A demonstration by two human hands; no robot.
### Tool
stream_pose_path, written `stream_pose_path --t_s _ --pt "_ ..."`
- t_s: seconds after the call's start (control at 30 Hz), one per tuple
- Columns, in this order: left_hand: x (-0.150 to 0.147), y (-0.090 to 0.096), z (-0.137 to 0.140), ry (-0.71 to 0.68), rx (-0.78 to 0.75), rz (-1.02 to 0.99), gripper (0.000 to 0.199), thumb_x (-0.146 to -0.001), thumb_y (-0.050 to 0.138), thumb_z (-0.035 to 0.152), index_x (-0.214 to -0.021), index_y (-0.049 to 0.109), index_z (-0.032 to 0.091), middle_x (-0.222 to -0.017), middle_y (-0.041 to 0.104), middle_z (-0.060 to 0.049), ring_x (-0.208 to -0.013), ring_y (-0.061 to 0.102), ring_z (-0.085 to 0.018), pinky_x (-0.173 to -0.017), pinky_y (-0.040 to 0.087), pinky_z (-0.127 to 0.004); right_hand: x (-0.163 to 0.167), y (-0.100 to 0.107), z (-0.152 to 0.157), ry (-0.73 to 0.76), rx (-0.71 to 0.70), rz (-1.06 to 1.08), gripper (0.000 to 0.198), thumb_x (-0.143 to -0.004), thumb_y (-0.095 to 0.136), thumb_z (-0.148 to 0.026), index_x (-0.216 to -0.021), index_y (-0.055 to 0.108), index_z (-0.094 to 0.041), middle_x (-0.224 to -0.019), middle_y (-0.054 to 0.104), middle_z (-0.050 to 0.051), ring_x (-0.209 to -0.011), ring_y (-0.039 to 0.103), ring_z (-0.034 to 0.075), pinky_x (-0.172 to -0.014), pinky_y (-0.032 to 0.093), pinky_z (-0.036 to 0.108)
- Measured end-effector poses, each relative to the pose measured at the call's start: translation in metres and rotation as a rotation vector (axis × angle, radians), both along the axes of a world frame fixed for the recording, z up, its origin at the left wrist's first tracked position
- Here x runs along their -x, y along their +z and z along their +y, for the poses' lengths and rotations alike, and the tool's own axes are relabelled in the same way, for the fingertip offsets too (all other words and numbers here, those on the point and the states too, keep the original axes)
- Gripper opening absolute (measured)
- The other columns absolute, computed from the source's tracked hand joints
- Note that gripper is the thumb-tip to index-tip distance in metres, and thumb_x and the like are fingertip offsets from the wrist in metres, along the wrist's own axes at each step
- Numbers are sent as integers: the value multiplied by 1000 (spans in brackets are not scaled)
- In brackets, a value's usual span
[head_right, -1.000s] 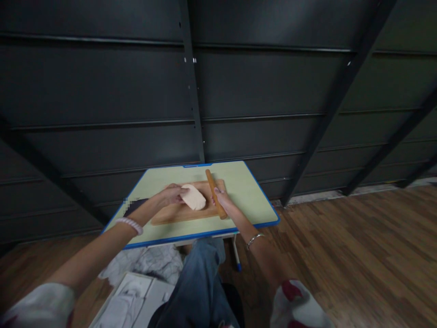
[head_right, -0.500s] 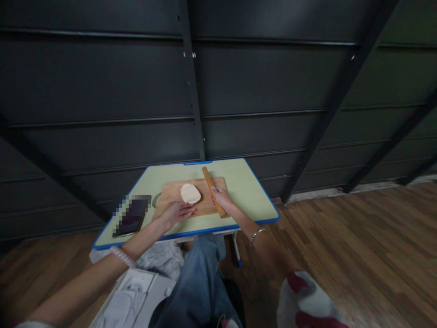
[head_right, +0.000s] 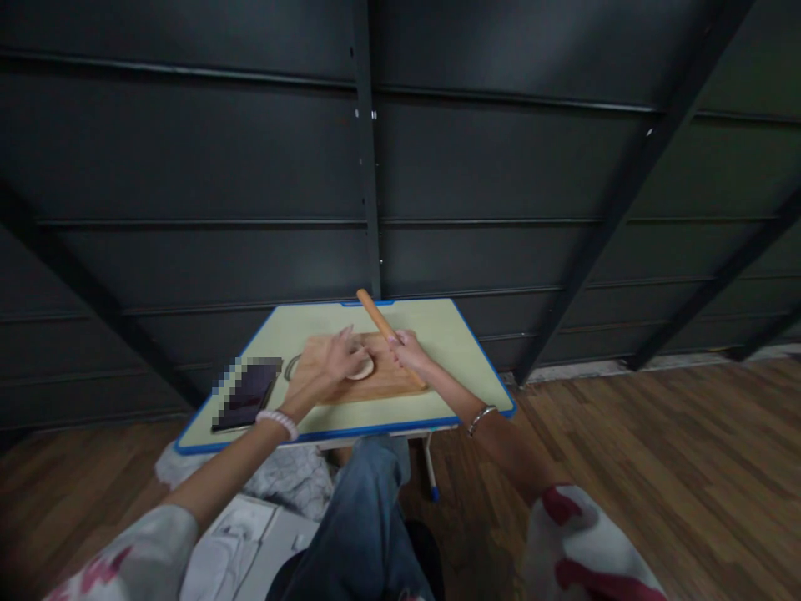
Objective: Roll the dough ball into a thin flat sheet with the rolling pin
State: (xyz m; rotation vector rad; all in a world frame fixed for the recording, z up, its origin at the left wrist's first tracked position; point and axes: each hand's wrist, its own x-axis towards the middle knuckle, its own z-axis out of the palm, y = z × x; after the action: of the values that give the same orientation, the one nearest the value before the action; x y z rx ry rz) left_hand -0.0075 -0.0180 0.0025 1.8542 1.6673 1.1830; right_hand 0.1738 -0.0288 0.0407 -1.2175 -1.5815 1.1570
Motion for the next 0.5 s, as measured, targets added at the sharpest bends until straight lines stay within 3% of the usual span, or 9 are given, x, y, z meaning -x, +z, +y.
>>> stream_pose_path --t_s 0.17,0.27,0.37,0.5 --pt "-21 -7 -6 -113 -35 451 25 -75 57 33 -93 65 17 -114 61 -13 -119 45 -30 -104 26 -51 -19 -12 -6 -9 45 -32 11 -87 48 -25 -78 48 -19 -55 45 -8 -38 43 6 -34 35 15" --pt "-16 -11 -18 -278 -93 556 35 -78 53 31 -110 62 20 -125 57 -10 -124 42 -27 -107 24 -48 -29 -23 -6 -12 32 -14 13 -86 49 -28 -77 48 -19 -56 48 -7 -39 44 6 -35 36 15" --pt "-10 -12 -30 -346 -96 572 47 -84 46 35 -130 47 26 -140 45 -7 -133 31 -25 -109 17 -52 -31 -31 -2 -18 12 3 12 -86 47 -29 -83 50 -18 -59 50 -6 -39 44 6 -36 36 15" --pt "-2 -9 -40 -448 -71 491 50 -87 44 40 -135 42 25 -142 42 -8 -134 31 -25 -111 12 -51 -27 -34 1 -27 -82 -113 16 -89 44 -31 -93 53 -18 -67 56 -3 -46 49 8 -42 40 17"
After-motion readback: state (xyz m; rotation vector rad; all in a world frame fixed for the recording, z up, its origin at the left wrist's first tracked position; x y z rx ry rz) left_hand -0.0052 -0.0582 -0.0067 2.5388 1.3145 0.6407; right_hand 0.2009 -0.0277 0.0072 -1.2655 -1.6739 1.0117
